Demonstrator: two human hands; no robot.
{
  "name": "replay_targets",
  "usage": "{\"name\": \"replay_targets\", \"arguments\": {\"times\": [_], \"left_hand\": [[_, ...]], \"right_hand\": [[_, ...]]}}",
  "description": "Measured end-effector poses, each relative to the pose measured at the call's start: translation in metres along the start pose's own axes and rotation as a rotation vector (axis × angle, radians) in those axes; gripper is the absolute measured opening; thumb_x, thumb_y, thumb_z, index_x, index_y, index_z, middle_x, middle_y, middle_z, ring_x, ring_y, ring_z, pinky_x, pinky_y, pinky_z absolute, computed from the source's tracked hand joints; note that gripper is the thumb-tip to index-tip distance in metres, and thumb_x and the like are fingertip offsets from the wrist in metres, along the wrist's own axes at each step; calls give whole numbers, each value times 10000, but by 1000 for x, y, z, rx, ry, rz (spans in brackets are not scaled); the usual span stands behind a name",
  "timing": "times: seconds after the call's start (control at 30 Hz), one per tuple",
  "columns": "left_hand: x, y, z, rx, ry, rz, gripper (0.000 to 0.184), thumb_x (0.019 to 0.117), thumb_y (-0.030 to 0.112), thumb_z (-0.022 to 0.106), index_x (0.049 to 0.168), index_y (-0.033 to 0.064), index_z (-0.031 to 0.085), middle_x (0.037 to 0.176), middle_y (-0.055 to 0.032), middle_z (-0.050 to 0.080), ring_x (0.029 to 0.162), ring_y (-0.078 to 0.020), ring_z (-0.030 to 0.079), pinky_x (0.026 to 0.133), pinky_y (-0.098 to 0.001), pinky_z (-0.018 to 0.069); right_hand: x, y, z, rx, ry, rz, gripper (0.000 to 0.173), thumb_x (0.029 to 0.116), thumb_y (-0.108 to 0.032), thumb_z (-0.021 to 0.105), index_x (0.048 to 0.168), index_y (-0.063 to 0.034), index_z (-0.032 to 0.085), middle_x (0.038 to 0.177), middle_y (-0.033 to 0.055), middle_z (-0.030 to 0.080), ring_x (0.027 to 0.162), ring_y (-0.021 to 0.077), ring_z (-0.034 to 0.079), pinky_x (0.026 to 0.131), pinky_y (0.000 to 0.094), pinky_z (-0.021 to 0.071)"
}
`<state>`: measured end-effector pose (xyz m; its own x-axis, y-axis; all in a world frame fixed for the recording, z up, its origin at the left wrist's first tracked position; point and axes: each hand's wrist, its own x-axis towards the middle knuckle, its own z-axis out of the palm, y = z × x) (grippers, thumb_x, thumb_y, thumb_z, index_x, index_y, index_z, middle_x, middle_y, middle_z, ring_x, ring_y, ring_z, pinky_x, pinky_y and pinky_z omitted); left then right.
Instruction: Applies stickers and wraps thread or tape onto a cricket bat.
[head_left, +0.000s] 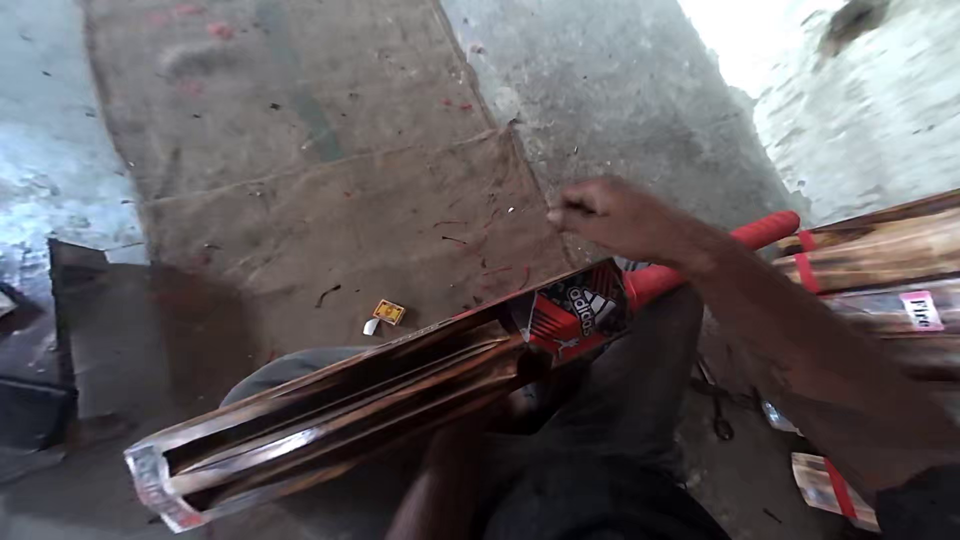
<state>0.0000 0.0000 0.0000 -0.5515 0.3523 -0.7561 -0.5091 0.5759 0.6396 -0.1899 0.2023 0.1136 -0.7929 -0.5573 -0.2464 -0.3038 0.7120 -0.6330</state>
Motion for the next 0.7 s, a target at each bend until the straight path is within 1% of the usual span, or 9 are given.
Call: {"name": "replay_targets", "arguments": {"times": [0.07,0.13,0.2,0.3,0.37,0.43,0.5,0.6,0.7], "left_hand": [[-5,-2,13,-46,279,-26,268,1045,66,484,1185,-102,640,1068,-156,680,961,-118,625,909,-201,475],[-8,-10,11,35,329,-162,344,1080,138,469,1317,-63,617,1295,-191,657,1203,-222,622,1084,-304,438],[12,-42,17,130,262,-169,398,1085,185,479,1387,-58,569,1399,-241,591,1314,-323,560,1143,-420,398],[37,-67,28,379,169,21,429,1035,263,549,1371,0,596,1330,-239,628,1248,-376,603,1073,-536,458],[33,-50,39,192,277,83,342,1023,268,576,1243,30,686,1164,-184,705,1105,-314,672,985,-496,518],[27,-49,58,-139,394,231,355,998,478,606,1052,160,755,885,4,727,822,-130,700,776,-377,606],[5,-51,67,-16,398,401,329,1031,483,543,1069,218,733,935,84,704,858,-56,674,803,-338,601],[-34,-39,69,357,613,563,248,1029,399,558,1017,224,733,917,68,708,794,-80,690,644,-349,599],[-58,-22,60,513,740,648,213,1001,371,583,1011,221,734,915,50,708,789,-93,693,605,-321,579]], "right_hand": [[-29,-8,-6,294,138,25,233,1082,-261,516,983,-100,654,754,-25,583,595,54,472,534,219,384],[-61,-22,0,529,262,60,216,1079,-254,509,970,-124,642,673,-51,478,509,37,365,450,188,289],[-95,-33,19,587,349,57,207,1066,-265,516,957,-141,641,670,-52,485,497,49,386,436,198,322],[-138,-36,75,424,438,13,168,1051,-278,561,1017,-160,676,776,-62,599,574,54,526,470,220,468],[-159,-23,122,214,424,17,232,1059,-283,556,1232,-216,696,1011,-69,686,791,53,654,649,272,597],[-176,-10,162,37,389,10,396,1078,-283,502,1468,-279,567,1137,-37,690,930,85,679,768,333,616],[-187,-1,182,-75,376,-64,434,1070,-233,483,1499,-279,529,1185,2,699,976,126,697,776,357,623],[-191,10,191,-224,301,-179,454,1046,-205,518,1486,-315,517,1280,5,668,1068,154,684,803,362,613],[-182,23,195,-305,322,-325,386,1051,-192,571,1424,-290,590,1236,12,681,1035,162,684,787,339,600]]}}
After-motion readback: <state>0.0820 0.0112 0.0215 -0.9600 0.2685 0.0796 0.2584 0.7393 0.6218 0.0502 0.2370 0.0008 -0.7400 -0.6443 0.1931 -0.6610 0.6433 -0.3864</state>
